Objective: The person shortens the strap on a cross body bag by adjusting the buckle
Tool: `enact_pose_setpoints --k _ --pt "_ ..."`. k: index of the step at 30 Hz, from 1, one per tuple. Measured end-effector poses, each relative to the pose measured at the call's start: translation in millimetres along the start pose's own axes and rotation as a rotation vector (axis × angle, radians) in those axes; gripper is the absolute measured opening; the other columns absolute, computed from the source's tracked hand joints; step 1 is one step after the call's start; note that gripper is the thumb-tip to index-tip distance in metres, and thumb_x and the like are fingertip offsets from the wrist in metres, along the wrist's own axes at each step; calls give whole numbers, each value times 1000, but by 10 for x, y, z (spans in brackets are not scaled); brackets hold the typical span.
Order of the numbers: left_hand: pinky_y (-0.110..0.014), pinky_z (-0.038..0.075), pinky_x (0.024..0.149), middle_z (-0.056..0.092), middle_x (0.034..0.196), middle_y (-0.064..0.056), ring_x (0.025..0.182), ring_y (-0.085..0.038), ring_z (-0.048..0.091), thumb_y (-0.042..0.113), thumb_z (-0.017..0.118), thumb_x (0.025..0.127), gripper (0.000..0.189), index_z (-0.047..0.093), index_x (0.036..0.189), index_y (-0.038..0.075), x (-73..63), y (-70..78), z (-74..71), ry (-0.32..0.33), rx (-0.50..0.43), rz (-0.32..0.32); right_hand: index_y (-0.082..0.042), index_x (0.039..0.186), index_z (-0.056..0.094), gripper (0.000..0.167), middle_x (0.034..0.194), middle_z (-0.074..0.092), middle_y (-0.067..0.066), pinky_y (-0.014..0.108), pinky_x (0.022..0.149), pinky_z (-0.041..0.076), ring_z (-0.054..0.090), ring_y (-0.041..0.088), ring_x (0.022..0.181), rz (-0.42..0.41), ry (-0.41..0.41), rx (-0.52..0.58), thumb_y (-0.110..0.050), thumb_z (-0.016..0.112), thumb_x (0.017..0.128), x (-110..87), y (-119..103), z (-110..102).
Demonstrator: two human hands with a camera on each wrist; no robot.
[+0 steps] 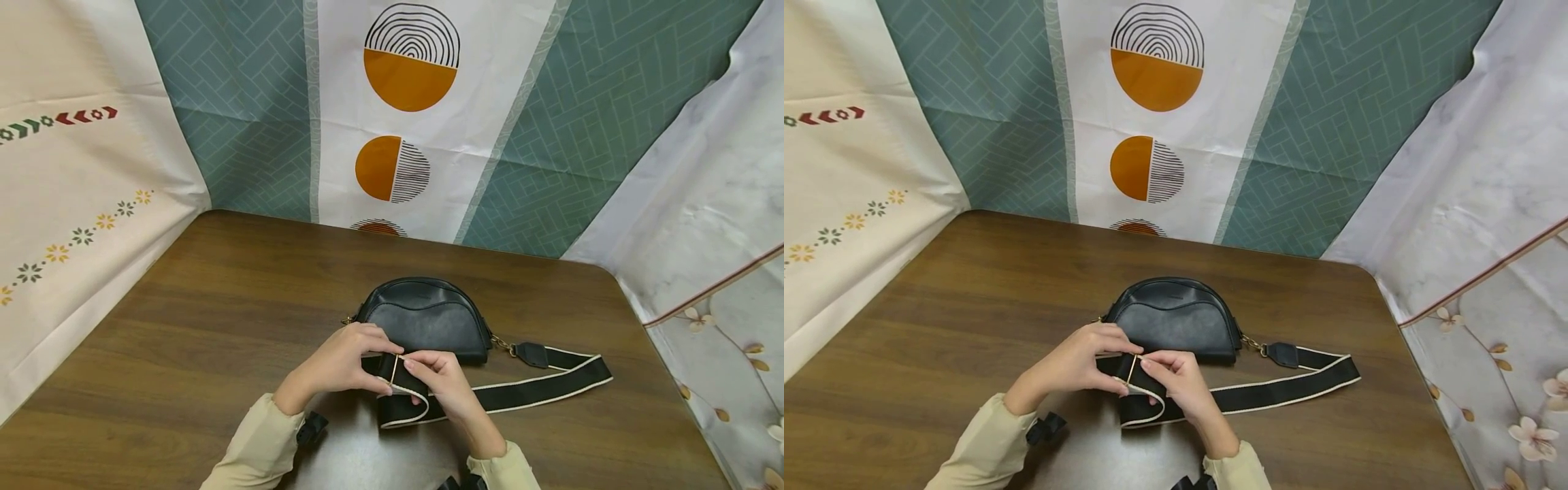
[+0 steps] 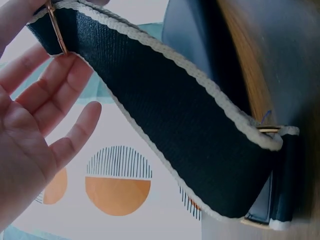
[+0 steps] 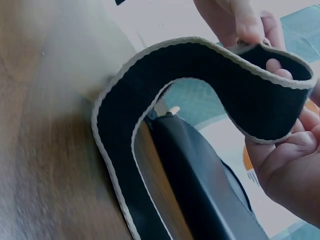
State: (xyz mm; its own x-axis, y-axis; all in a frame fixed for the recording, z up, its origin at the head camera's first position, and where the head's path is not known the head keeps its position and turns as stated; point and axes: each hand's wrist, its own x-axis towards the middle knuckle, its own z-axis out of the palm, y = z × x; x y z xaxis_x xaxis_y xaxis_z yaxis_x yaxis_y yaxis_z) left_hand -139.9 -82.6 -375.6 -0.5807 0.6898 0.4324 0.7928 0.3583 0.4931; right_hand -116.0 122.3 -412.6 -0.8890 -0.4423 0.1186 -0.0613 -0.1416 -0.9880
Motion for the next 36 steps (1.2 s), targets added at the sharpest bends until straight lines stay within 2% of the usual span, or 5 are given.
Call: enact_pose_setpoints --k 6,15,23,31,36 --pt "-21 42 69 61 88 6 79 -7 54 33 80 61 49 68 101 8 -40 -9 -44 17 -27 -2 24 94 52 26 79 64 -6 17 57 46 57 4 66 -7 -8 -94 -1 52 87 -40 -34 -82" --pt "-24 44 75 61 95 0 87 -9 55 27 78 66 50 64 108 4 -41 -14 -37 -19 -139 -30 26 94 51 27 78 65 -3 21 56 47 58 7 65 -26 -38 -92 1 54 86 -55 -29 -126" --pt "-27 43 82 62 103 -5 94 -14 55 19 78 68 46 62 106 0 -21 21 -8 -34 -145 -89 24 91 54 24 78 64 -4 18 58 46 57 5 67 -37 6 -84 1 55 85 -30 -12 -85" --pt "-26 43 80 63 99 -2 91 -12 56 23 79 65 46 63 103 4 -7 47 9 -39 -127 -96 25 88 53 24 77 65 -5 18 59 46 57 5 68 -46 35 -69 1 55 84 -23 -20 -38" --pt "-26 43 81 64 97 -1 92 -12 56 26 80 64 47 63 102 4 20 78 38 -55 -113 -71 25 87 54 24 77 65 -6 19 61 46 57 5 69 -53 40 -84 1 56 84 -11 -26 3"
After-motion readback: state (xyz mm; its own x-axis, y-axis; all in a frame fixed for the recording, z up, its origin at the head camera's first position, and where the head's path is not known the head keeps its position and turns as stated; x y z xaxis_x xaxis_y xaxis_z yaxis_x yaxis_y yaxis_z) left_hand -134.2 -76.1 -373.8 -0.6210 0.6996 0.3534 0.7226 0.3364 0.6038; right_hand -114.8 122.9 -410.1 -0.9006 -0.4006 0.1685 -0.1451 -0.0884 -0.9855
